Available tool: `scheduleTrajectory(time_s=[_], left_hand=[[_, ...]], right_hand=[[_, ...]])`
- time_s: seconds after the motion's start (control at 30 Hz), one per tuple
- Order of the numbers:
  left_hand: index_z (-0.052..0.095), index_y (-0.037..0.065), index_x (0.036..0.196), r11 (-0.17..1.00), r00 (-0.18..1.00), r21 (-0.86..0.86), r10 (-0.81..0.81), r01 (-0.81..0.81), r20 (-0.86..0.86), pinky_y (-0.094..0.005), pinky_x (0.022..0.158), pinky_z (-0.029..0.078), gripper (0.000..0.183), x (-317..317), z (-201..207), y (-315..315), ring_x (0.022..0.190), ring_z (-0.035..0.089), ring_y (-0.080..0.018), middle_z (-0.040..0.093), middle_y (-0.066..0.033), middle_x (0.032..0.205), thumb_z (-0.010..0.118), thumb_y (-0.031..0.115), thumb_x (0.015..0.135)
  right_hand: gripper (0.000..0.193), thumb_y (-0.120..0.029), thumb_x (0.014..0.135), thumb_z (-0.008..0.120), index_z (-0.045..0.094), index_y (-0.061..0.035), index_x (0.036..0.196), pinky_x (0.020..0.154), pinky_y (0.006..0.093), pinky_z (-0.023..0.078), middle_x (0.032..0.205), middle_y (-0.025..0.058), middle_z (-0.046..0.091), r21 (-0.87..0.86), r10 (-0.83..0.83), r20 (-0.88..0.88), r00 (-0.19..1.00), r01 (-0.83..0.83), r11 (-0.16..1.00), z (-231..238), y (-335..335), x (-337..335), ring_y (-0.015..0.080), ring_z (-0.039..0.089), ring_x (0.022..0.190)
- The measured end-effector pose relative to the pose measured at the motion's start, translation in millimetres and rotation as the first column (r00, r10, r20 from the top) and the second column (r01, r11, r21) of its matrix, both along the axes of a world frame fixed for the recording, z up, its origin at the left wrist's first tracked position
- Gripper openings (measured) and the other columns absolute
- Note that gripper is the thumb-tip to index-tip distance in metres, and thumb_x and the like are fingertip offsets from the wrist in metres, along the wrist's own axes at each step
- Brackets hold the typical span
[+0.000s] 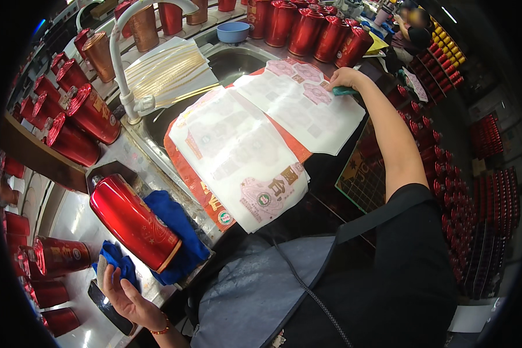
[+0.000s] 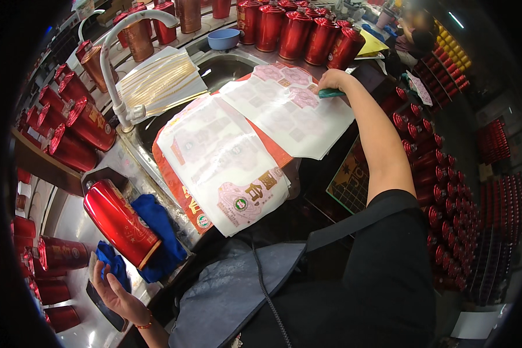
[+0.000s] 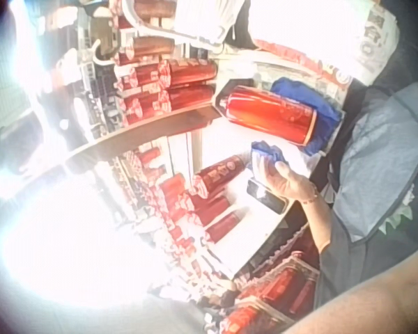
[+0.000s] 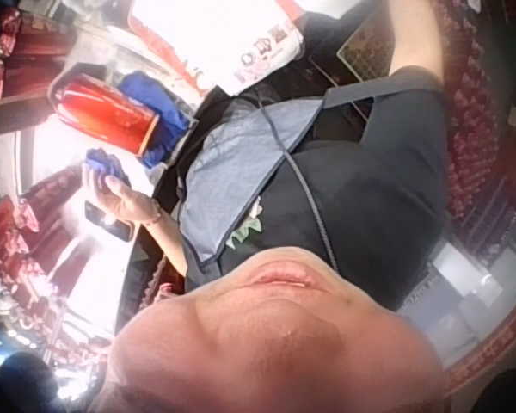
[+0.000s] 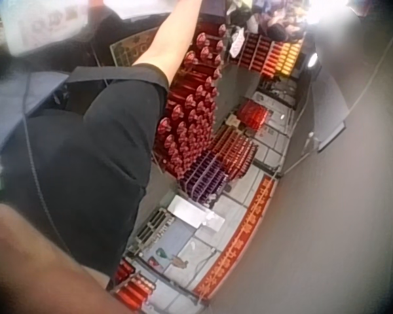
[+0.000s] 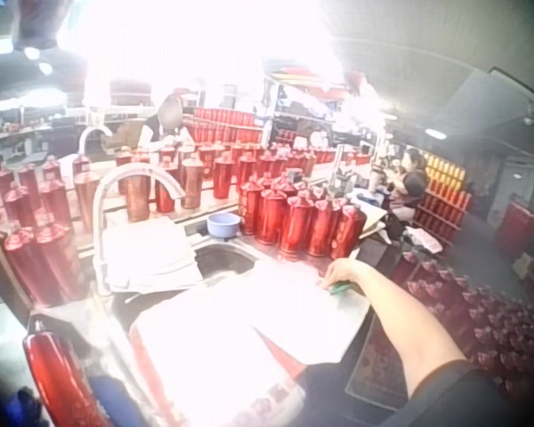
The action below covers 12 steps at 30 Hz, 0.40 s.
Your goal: The person applies gold labels to red cylindrical containers on a production line. They wipe each container with a green sponge, place a label on the side, smooth it with their fingers, and then apply a gold band around the bottom edge before setting the container aside.
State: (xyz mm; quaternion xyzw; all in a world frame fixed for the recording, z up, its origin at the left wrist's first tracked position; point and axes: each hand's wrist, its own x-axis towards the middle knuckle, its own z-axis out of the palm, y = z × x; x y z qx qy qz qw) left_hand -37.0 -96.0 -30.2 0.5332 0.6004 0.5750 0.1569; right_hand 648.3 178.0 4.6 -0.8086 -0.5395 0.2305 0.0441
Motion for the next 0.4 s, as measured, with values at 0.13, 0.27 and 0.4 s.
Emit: scheduleTrajectory(time_s=[0.13, 0.27, 0.4], left_hand=[[0.054, -0.003, 0.136, 1.0, 1.0, -0.004, 0.008, -0.008, -0.008, -0.0355, 0.11, 0.041, 0.034, 1.5, 1.9, 0.6, 0.123, 0.057, -0.0224, 0.058, -0.0123, 0.135, 0.052, 0.011, 0.105], [0.054, -0.003, 0.136, 1.0, 1.0, 0.005, -0.02, 0.02, 0.018, -0.0345, 0.11, 0.041, 0.034, 2.1, -0.6, 1.5, 0.123, 0.057, -0.0219, 0.058, -0.0126, 0.134, 0.052, 0.01, 0.105], [0.054, -0.003, 0.137, 0.999, 0.999, 0.003, -0.049, 0.049, 0.019, -0.0346, 0.11, 0.041, 0.034, 4.0, 0.6, 2.2, 0.124, 0.057, -0.0218, 0.058, -0.0131, 0.135, 0.051, 0.01, 0.105]], right_hand=[[0.041, -0.028, 0.062, 0.094, 0.078, -0.0046, 0.092, 0.068, 0.0335, 0.049, 0.082, 0.0055, 0.071, -0.001, -0.042, -0.076, 0.996, 0.042, 0.999, 4.4, -5.1, -4.8, 0.0179, 0.064, 0.074], [0.037, -0.025, 0.065, 0.093, 0.078, -0.0052, 0.092, 0.068, 0.0321, 0.047, 0.08, 0.005, 0.069, -0.013, -0.093, -0.143, 0.985, 0.092, 0.996, 1.1, -2.5, 2.3, 0.0168, 0.062, 0.073], [0.033, -0.024, 0.067, 0.092, 0.079, -0.0073, 0.093, 0.067, 0.0313, 0.047, 0.079, 0.005, 0.07, 0.049, -0.001, -0.081, 0.997, 0.005, 0.999, -2.5, -2.8, 3.7, 0.0163, 0.062, 0.072]])
